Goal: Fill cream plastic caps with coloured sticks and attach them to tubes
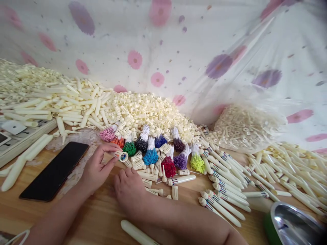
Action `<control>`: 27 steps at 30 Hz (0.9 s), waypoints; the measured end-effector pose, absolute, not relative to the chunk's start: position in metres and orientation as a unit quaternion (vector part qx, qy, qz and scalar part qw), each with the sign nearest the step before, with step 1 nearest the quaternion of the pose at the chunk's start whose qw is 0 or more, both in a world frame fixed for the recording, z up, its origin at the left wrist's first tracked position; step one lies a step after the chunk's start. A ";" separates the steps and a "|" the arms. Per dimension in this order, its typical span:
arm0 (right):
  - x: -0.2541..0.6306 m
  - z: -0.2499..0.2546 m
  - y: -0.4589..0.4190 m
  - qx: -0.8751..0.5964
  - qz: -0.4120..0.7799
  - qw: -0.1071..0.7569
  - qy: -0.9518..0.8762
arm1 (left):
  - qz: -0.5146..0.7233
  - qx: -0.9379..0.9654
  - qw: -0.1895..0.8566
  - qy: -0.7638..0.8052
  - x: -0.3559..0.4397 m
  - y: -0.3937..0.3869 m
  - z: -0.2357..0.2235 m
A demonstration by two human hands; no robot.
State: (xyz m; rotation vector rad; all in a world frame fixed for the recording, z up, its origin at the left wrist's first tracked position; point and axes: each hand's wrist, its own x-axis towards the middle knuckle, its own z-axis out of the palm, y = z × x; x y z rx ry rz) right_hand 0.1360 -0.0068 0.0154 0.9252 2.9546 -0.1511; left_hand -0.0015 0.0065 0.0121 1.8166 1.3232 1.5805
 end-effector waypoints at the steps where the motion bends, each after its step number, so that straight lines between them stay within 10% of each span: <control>1: 0.136 0.015 -0.005 0.297 -0.056 0.019 0.953 | 0.559 0.656 0.190 0.470 -0.001 0.006 0.013; 10: 0.228 0.051 0.031 0.386 -0.379 -0.233 0.808 | 0.531 0.697 0.159 0.455 0.002 -0.001 0.014; 22: 0.275 0.091 0.030 0.217 -0.090 -0.326 0.916 | 0.404 0.730 0.357 0.419 0.006 0.001 0.018; 27: 0.274 0.094 0.024 0.186 -0.072 -0.322 0.926 | 0.335 0.653 0.591 0.334 0.007 -0.001 0.018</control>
